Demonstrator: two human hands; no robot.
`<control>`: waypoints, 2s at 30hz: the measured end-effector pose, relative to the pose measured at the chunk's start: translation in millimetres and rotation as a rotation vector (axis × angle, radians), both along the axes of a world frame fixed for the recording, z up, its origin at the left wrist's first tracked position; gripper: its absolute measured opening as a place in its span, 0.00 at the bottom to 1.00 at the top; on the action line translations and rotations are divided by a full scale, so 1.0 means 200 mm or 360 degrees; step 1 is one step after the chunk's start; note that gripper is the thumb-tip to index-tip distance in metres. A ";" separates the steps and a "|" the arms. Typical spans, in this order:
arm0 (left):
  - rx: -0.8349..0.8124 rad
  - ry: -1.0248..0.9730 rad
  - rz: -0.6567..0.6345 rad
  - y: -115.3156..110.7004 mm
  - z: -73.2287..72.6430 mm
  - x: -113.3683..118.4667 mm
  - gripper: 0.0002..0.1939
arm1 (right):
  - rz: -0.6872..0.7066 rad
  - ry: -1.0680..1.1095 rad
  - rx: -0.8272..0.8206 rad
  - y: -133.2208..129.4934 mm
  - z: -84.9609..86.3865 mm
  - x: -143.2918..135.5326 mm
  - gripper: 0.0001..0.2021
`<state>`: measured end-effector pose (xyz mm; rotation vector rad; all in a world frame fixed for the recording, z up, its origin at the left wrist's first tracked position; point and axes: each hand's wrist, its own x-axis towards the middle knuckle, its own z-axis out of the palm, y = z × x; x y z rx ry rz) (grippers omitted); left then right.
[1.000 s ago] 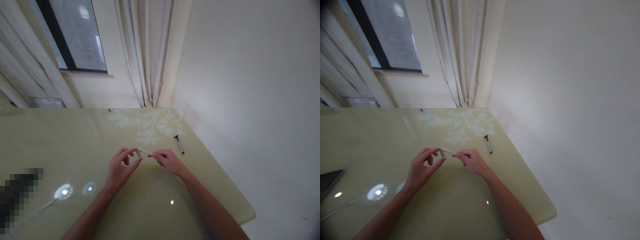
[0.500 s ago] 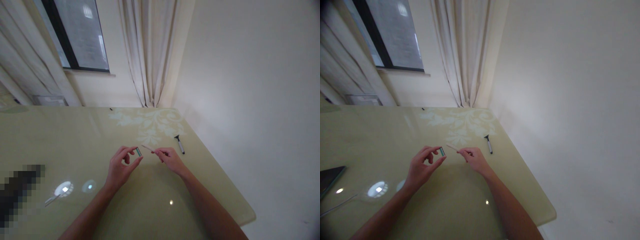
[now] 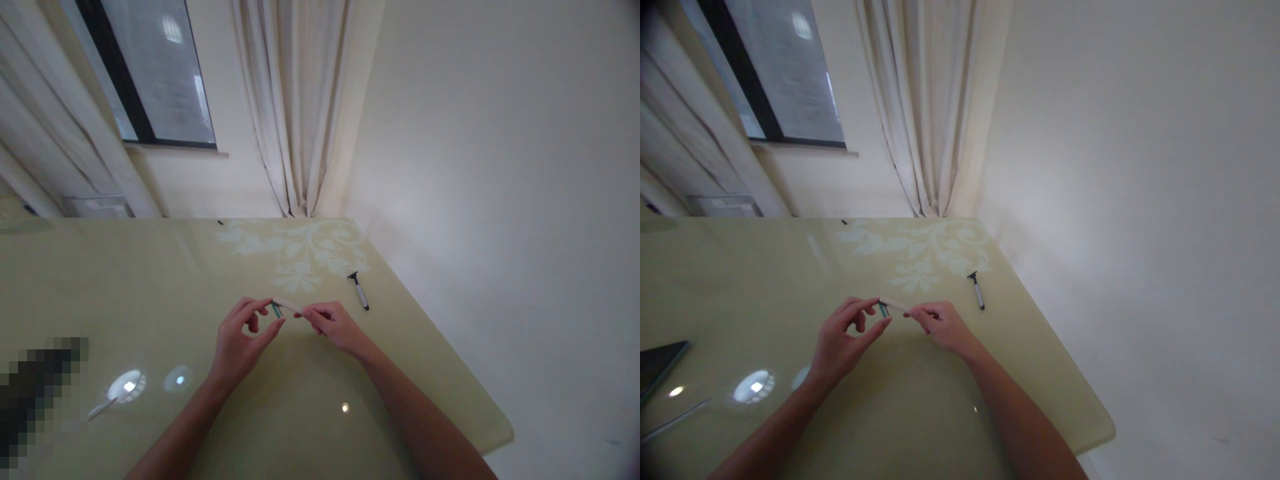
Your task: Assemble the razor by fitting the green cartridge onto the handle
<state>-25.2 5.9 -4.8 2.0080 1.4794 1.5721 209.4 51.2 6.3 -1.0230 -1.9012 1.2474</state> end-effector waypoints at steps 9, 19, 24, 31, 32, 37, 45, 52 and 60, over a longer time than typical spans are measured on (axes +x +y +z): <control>-0.0040 0.0008 -0.0022 0.00 0.00 -0.01 0.17 | -0.0042 -0.0040 0.0037 0.00 -0.01 0.02 0.29; -0.0048 0.0027 -0.0021 0.01 -0.01 -0.02 0.17 | -0.0054 -0.0010 0.0075 0.00 0.00 0.02 0.29; -0.0002 -0.0012 0.0005 0.01 0.00 -0.02 0.18 | 0.0002 -0.0024 0.0065 0.00 0.00 0.01 0.27; 0.0037 0.0019 0.0031 0.02 0.00 -0.04 0.17 | 0.0002 0.0014 0.0062 -0.02 0.01 0.00 0.27; 0.0045 0.0026 0.0021 0.02 0.00 -0.04 0.18 | 0.0022 -0.0008 0.0066 -0.02 0.01 0.00 0.26; 0.0045 0.0042 -0.0001 0.01 -0.01 -0.04 0.17 | -0.0094 -0.0060 0.0143 -0.03 0.03 0.00 0.27; 0.0035 0.0008 0.0025 0.02 -0.01 -0.04 0.17 | -0.0074 -0.0069 0.0093 -0.01 0.02 0.01 0.29; 0.0032 0.0038 0.0008 0.02 -0.01 -0.03 0.17 | -0.0018 -0.0103 0.0036 -0.01 0.02 0.01 0.28; 0.0046 0.0059 0.0007 0.04 -0.05 -0.05 0.17 | 0.0041 -0.0112 -0.0018 0.00 0.00 0.01 0.27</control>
